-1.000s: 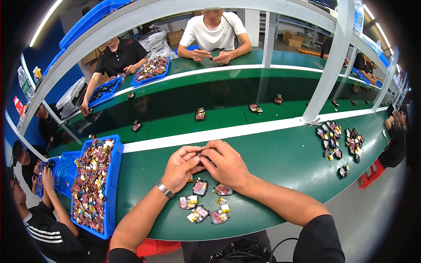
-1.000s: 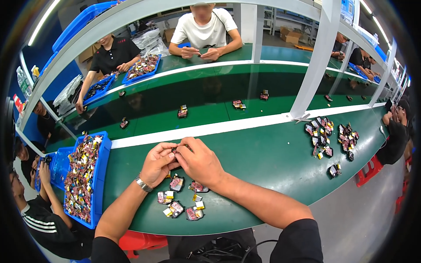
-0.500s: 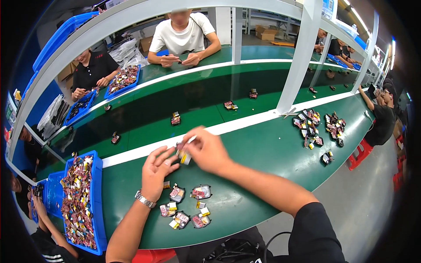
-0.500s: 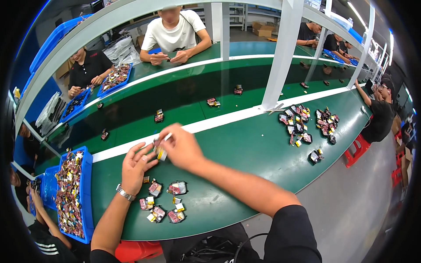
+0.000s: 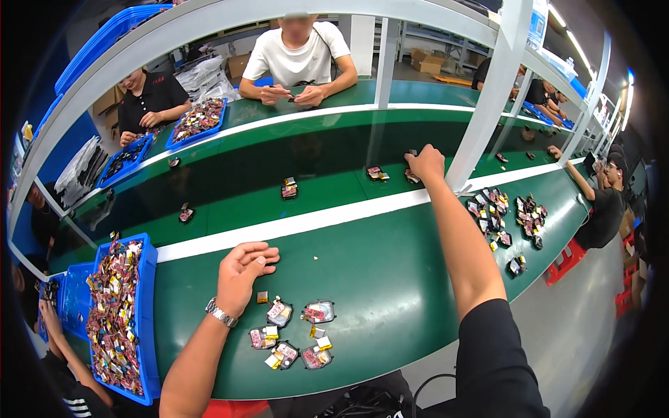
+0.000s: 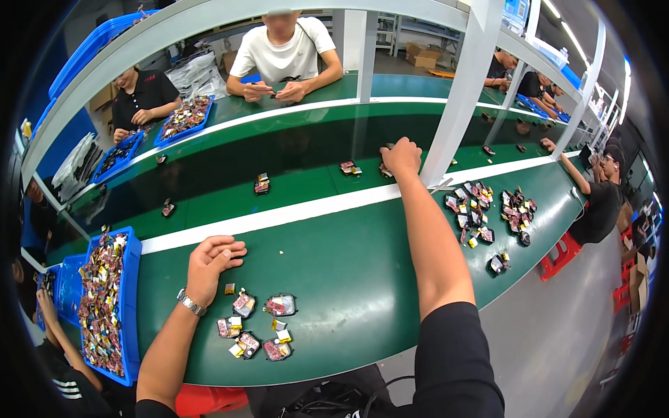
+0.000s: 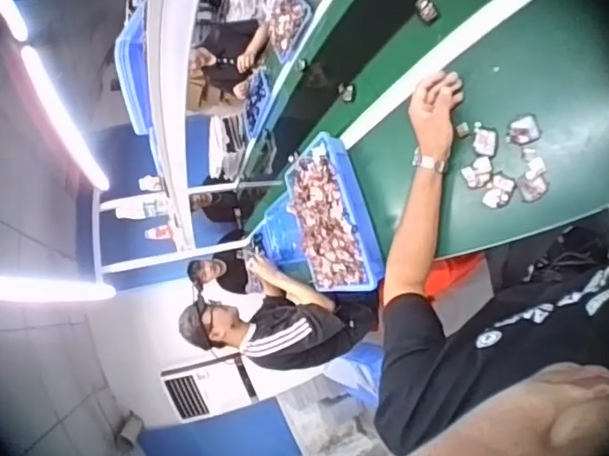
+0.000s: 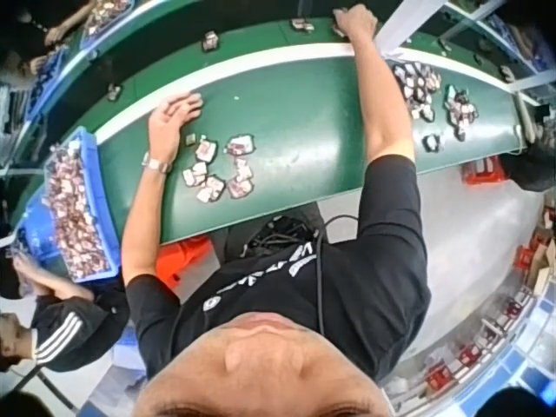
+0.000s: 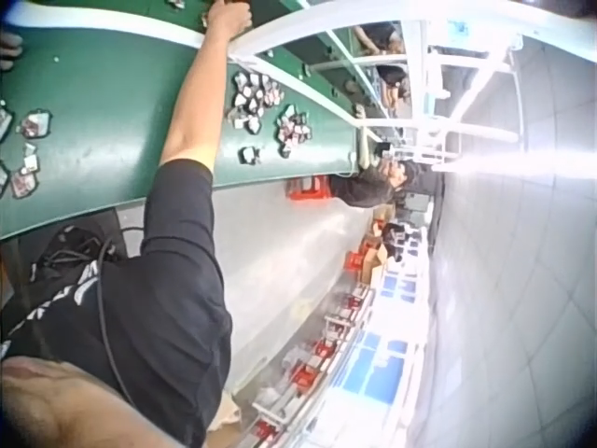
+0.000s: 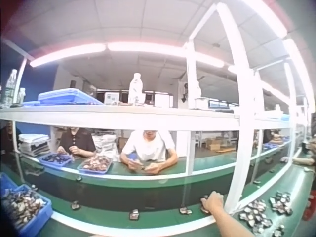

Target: Manually assemble small electronic components at a factory workbench.

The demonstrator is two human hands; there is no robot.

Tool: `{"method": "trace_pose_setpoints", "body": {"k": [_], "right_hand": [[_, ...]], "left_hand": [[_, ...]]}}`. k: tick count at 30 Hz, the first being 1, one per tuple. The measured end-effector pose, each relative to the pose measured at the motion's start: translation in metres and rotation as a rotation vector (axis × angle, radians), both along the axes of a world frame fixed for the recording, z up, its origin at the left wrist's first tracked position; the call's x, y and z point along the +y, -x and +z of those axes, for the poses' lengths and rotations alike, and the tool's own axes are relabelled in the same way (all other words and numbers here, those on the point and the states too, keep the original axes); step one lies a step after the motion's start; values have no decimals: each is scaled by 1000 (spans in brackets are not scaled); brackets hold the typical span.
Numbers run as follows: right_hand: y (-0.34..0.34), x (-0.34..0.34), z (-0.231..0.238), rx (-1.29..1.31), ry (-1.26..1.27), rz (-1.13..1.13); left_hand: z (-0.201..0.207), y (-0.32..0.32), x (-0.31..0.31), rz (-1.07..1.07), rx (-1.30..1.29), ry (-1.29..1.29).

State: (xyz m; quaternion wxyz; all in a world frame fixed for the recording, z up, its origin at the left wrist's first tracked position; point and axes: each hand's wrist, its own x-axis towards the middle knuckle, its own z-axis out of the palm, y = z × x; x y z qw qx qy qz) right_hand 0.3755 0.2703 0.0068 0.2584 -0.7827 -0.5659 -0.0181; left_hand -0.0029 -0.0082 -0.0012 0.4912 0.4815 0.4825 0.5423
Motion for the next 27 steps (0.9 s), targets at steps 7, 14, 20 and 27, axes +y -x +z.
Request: {"method": "trace_pose_setpoints", "body": {"k": [7,14,20,27], "right_hand": [[4,19,-3,136,-10,30],[59,-69,34,197,-322,657],[175,-190,7,468,-289,1404],[182,-224,12,365,-317,1637]], "left_hand": [[-2,4,-2,-28,12,13],[-6,-1,3,-58,6,18],[-7,10,-6,-100,-171,54],[-12,17,3,-264,-188,92]]}}
